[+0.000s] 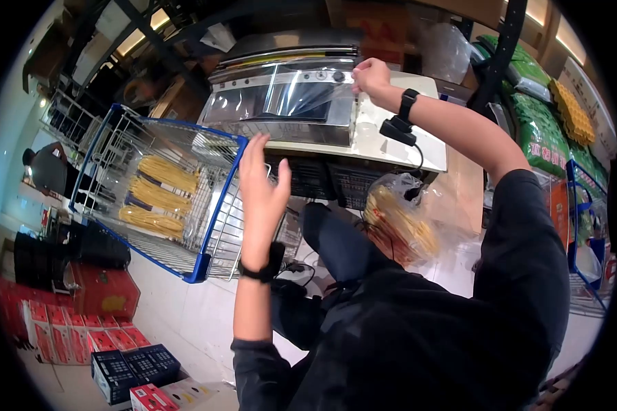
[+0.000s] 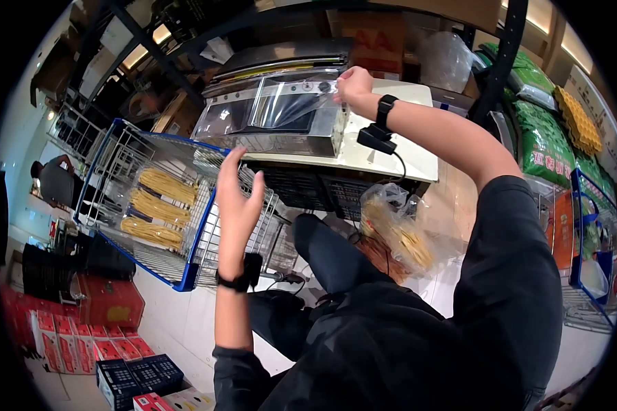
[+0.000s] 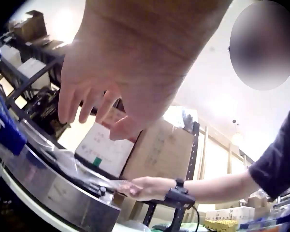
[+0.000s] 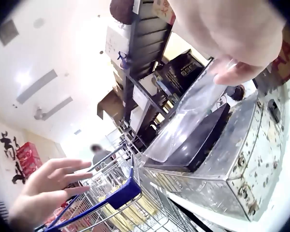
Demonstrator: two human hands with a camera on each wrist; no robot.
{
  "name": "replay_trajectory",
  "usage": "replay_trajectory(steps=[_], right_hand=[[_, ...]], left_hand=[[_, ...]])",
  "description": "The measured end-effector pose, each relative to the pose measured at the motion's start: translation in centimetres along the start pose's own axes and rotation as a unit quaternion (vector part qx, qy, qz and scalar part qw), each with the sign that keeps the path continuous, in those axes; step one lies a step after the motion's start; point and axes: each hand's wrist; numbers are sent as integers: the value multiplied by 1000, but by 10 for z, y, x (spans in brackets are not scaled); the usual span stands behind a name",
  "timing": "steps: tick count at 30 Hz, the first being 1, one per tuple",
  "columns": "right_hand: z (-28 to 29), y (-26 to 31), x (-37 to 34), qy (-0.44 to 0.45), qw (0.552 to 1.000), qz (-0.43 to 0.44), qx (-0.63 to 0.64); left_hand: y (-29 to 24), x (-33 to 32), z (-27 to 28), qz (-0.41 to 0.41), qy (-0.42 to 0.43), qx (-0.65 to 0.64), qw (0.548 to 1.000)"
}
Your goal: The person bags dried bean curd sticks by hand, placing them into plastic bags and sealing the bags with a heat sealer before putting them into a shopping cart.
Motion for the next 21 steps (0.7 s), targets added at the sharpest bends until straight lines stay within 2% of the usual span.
replay_trajectory(steps=[4,6,8,9,11,12,13,14,15,17,19,20,21], right_hand=[[-2,-23,5,-31,999,-21,15],[2,-20,-2,-36,998,-54,-17],[10,-20,-5,11,996,-67,-63],[14,-20,-6,5,996,-68,-65],[23,-7,-19,-82,960,83,-253],[39,9,-26,-57,967,122,-216],[53,26,-37,-76,946,218,-227],[74,63,-66,-38,928,291,-228],[90,93,-92,-27,896,380,-230],[114,143,-139,-18,824,538,-175],[111,179,-177,-71,760,636,-115],[100,188,-194,-30,761,648,-5],[96,188,-204,-90,753,649,-59]], left_hand=[[50,38,-79,-26,80,56,995],[62,51,-97,4,132,125,983],[71,57,-106,19,129,129,983],[77,57,-110,15,131,125,983],[82,55,-109,17,121,162,979],[82,53,-107,13,123,160,979],[77,53,-102,32,118,159,980],[75,56,-100,51,111,156,980],[80,55,-104,50,87,177,979],[83,58,-103,92,102,188,973],[82,61,-99,113,133,185,967],[83,59,-98,107,145,184,966],[86,56,-101,102,132,183,969]])
Point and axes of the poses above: each hand's wrist, its own x-axis towards the middle knuckle, its own z-axis out of the back of the hand, y = z × x, and after that the axes turned 5 degrees about y, right-handed
